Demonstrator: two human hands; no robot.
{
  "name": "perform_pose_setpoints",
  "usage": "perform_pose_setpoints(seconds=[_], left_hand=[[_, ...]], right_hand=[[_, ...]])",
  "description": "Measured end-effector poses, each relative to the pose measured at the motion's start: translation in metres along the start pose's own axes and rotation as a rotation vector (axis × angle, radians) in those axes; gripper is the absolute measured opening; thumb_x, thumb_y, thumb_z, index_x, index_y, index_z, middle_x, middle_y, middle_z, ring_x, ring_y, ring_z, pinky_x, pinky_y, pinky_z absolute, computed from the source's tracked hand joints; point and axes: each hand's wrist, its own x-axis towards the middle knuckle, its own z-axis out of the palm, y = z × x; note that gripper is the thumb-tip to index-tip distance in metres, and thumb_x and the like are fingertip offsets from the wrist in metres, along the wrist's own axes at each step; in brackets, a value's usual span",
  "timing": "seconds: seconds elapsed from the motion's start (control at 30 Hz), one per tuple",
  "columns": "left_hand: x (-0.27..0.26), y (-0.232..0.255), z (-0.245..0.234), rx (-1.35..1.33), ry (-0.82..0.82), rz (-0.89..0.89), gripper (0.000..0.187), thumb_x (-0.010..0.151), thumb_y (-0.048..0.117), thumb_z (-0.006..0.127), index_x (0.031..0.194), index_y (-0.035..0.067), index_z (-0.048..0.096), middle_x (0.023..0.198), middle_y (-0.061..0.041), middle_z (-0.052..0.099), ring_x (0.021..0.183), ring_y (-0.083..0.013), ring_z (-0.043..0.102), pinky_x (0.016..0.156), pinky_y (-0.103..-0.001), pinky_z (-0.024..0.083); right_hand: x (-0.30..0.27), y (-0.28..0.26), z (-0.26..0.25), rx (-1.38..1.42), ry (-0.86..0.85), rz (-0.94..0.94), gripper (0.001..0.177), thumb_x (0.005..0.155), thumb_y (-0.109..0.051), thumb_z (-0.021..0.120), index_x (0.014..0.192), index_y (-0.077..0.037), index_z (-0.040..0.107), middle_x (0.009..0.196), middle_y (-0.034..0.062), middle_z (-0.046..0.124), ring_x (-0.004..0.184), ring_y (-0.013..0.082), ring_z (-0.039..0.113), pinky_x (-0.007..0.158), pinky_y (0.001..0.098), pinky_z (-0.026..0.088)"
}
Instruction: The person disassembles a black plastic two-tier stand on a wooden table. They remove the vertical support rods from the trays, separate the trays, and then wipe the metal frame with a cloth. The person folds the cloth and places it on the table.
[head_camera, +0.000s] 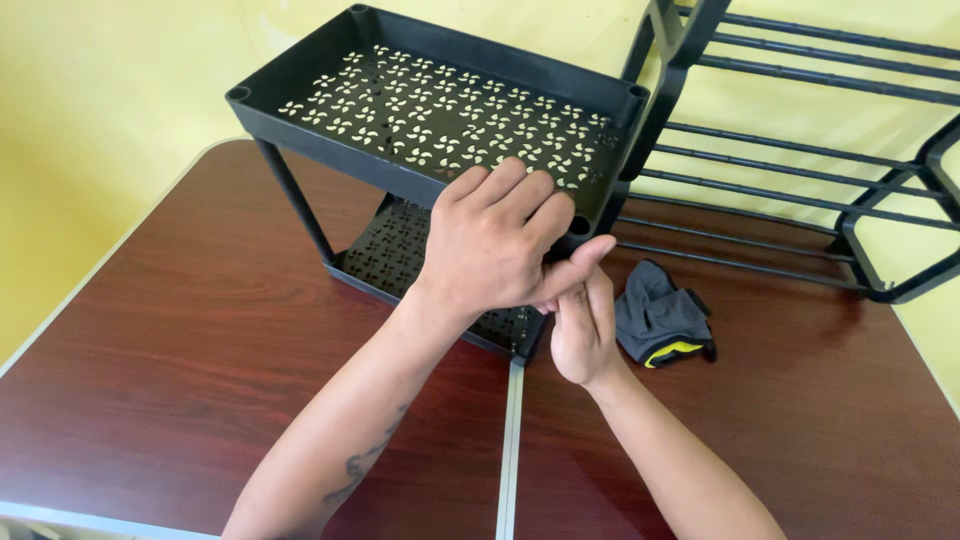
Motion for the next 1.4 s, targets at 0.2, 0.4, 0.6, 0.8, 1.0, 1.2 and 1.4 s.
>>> perform_pose_setpoints(seconds=[0.2, 0.4, 0.6, 0.8, 1.0, 1.2, 1.4], left_hand=[[0.004, 0.003, 0.002, -0.037, -0.023, -0.049, 0.046, 0.096, 0.05, 0.073, 0.069, 0.016, 0.057, 0.073, 0.001, 0.054, 0.071, -0.0181, 0.057, 0.062, -0.035, 0.038], [0.013, 0.003, 0.004, -0.113, -0.093, -0.098, 0.046, 0.093, 0.045, 0.072, 0.063, 0.014, 0.057, 0.065, 0.0, 0.057, 0.062, -0.0186, 0.061, 0.061, -0.036, 0.041], [0.019, -0.004, 0.0, -0.161, -0.099, -0.109, 0.045, 0.091, 0.045, 0.073, 0.063, 0.012, 0.059, 0.062, -0.001, 0.058, 0.056, -0.0208, 0.06, 0.057, -0.037, 0.043], [0.016, -0.009, -0.006, -0.217, -0.14, -0.07, 0.05, 0.093, 0.048, 0.071, 0.062, 0.011, 0.056, 0.061, -0.002, 0.056, 0.055, -0.0244, 0.059, 0.059, -0.039, 0.048], [0.017, -0.013, -0.012, -0.223, -0.153, -0.071, 0.055, 0.092, 0.05, 0.072, 0.06, 0.01, 0.051, 0.058, -0.004, 0.052, 0.052, -0.0265, 0.055, 0.054, -0.039, 0.044], [0.014, -0.014, -0.01, -0.218, -0.098, -0.074, 0.053, 0.093, 0.049, 0.07, 0.062, 0.011, 0.051, 0.059, -0.003, 0.051, 0.054, -0.0253, 0.055, 0.057, -0.039, 0.043], [0.015, -0.011, -0.01, -0.218, -0.053, -0.101, 0.051, 0.091, 0.046, 0.071, 0.061, 0.011, 0.05, 0.056, -0.001, 0.049, 0.05, -0.0231, 0.051, 0.054, -0.038, 0.039]], right_hand=[[-0.005, -0.006, 0.01, 0.087, 0.025, 0.034, 0.041, 0.116, -0.042, 0.041, 0.095, -0.008, 0.048, 0.077, -0.0039, 0.042, 0.068, 0.007, 0.039, 0.063, 0.0249, 0.034], [0.001, -0.01, 0.012, 0.049, 0.048, 0.029, 0.043, 0.115, -0.043, 0.04, 0.095, -0.006, 0.049, 0.073, -0.0021, 0.044, 0.063, 0.0067, 0.038, 0.059, 0.0246, 0.032], [0.004, -0.008, 0.009, 0.084, 0.048, 0.062, 0.04, 0.116, -0.041, 0.039, 0.098, -0.006, 0.047, 0.071, -0.0028, 0.04, 0.06, 0.007, 0.037, 0.056, 0.0245, 0.03], [-0.001, -0.009, 0.008, 0.119, -0.031, 0.096, 0.042, 0.114, -0.045, 0.041, 0.098, -0.006, 0.047, 0.072, -0.0029, 0.039, 0.059, 0.0069, 0.036, 0.055, 0.024, 0.03], [0.001, -0.011, 0.012, 0.222, -0.078, 0.151, 0.045, 0.115, -0.048, 0.042, 0.094, -0.008, 0.045, 0.074, -0.0022, 0.04, 0.06, 0.0073, 0.036, 0.055, 0.0239, 0.03], [0.005, -0.012, 0.012, 0.3, -0.08, 0.189, 0.044, 0.11, -0.048, 0.045, 0.094, -0.008, 0.043, 0.073, -0.0029, 0.037, 0.057, 0.0074, 0.034, 0.052, 0.0241, 0.028], [0.005, -0.01, 0.012, 0.309, -0.116, 0.142, 0.046, 0.115, -0.046, 0.044, 0.088, -0.009, 0.042, 0.07, -0.0023, 0.037, 0.058, 0.0083, 0.033, 0.054, 0.0249, 0.027]])
